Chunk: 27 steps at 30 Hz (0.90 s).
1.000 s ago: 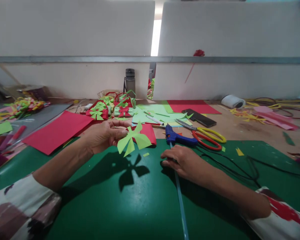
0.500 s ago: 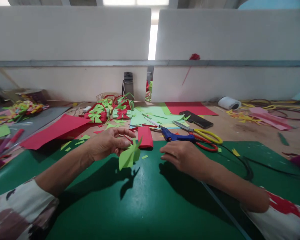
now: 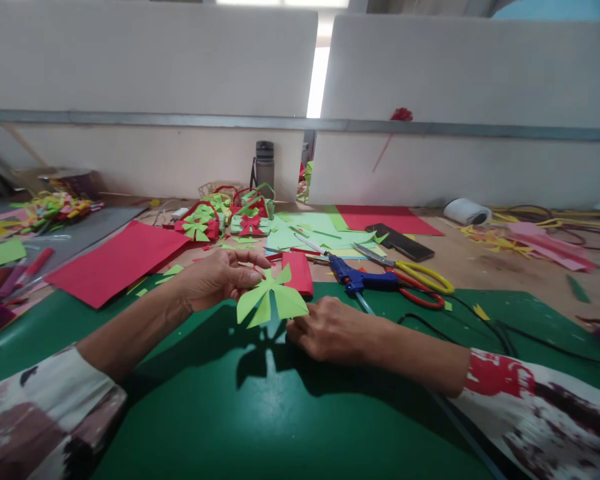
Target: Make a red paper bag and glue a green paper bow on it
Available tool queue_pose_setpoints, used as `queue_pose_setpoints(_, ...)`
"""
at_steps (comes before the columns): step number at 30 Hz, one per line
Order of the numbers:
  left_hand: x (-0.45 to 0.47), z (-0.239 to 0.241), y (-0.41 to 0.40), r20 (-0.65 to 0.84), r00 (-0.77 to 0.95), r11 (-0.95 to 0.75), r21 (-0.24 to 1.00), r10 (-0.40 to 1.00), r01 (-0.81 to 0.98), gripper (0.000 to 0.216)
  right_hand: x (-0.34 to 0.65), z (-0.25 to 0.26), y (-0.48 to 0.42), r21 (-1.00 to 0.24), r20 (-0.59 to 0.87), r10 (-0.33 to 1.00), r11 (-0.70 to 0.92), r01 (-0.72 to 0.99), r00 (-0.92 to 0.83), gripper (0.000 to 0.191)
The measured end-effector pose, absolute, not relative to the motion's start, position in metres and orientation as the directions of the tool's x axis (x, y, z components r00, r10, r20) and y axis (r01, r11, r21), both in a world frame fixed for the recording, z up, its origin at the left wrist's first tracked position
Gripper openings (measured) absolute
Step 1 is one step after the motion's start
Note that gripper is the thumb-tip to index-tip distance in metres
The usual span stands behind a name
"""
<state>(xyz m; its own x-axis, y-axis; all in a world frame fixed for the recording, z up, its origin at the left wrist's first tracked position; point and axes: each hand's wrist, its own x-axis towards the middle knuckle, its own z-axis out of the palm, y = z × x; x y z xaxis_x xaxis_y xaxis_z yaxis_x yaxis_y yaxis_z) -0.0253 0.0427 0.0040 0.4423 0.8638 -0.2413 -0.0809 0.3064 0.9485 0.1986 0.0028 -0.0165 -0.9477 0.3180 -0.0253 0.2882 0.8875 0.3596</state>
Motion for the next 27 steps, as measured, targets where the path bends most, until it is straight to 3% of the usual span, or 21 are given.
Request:
queue_pose_setpoints(3, -0.025, 0.005, 0.043, -0.243, 0.452, 0.31, 0.947, 0.859, -0.08, 0.035, 0.205, -0.018, 0.007, 0.351, 0.085, 0.374, 0.856, 0.379, -0.923, 0.02)
queue_pose_setpoints(6, -0.025, 0.007, 0.043, -0.247, 0.447, 0.313, 0.947, 0.86, -0.078, 0.034, 0.216, -0.012, 0.011, 0.357, 0.198, 0.511, 0.757, 0.547, -0.836, 0.023)
queue_pose_setpoints(11, -0.022, 0.005, 0.039, -0.261, 0.474, 0.321, 0.946, 0.841, -0.048, 0.034, 0.254, 0.018, 0.035, 0.341, 0.409, 0.766, 0.376, 0.862, -0.496, 0.032)
queue_pose_setpoints(14, -0.014, -0.004, 0.031, -0.277, 0.54, 0.321, 0.947, 0.795, 0.013, 0.035, 0.286, 0.039, 0.055, 0.315, 0.537, 0.81, 0.064, 0.947, -0.233, 0.036)
queue_pose_setpoints(16, -0.006, -0.013, 0.025, -0.309, 0.603, 0.32, 0.943, 0.735, 0.093, 0.034, 0.3, 0.044, 0.06, 0.326, 0.548, 0.816, -0.008, 0.945, -0.182, 0.029)
queue_pose_setpoints(18, 0.002, -0.021, 0.021, -0.332, 0.643, 0.293, 0.941, 0.69, 0.17, 0.034, 0.303, 0.041, 0.058, 0.345, 0.5, 0.846, 0.003, 0.939, -0.186, 0.04)
queue_pose_setpoints(20, 0.01, -0.026, 0.02, -0.332, 0.657, 0.233, 0.943, 0.677, 0.237, 0.035, 0.3, 0.03, 0.05, 0.333, 0.342, 0.918, 0.079, 0.94, -0.198, 0.049)
queue_pose_setpoints(23, 0.018, -0.028, 0.022, -0.289, 0.629, 0.07, 0.934, 0.722, 0.35, 0.038, 0.295, 0.01, 0.038, 0.309, 0.146, 0.943, 0.244, 0.919, -0.299, 0.04)
queue_pose_setpoints(27, 0.017, -0.028, 0.028, -0.041, 0.527, -0.278, 0.813, 0.849, 0.511, 0.038, 0.305, -0.015, 0.04, 0.236, 0.049, 0.914, 0.381, 0.894, -0.403, 0.045)
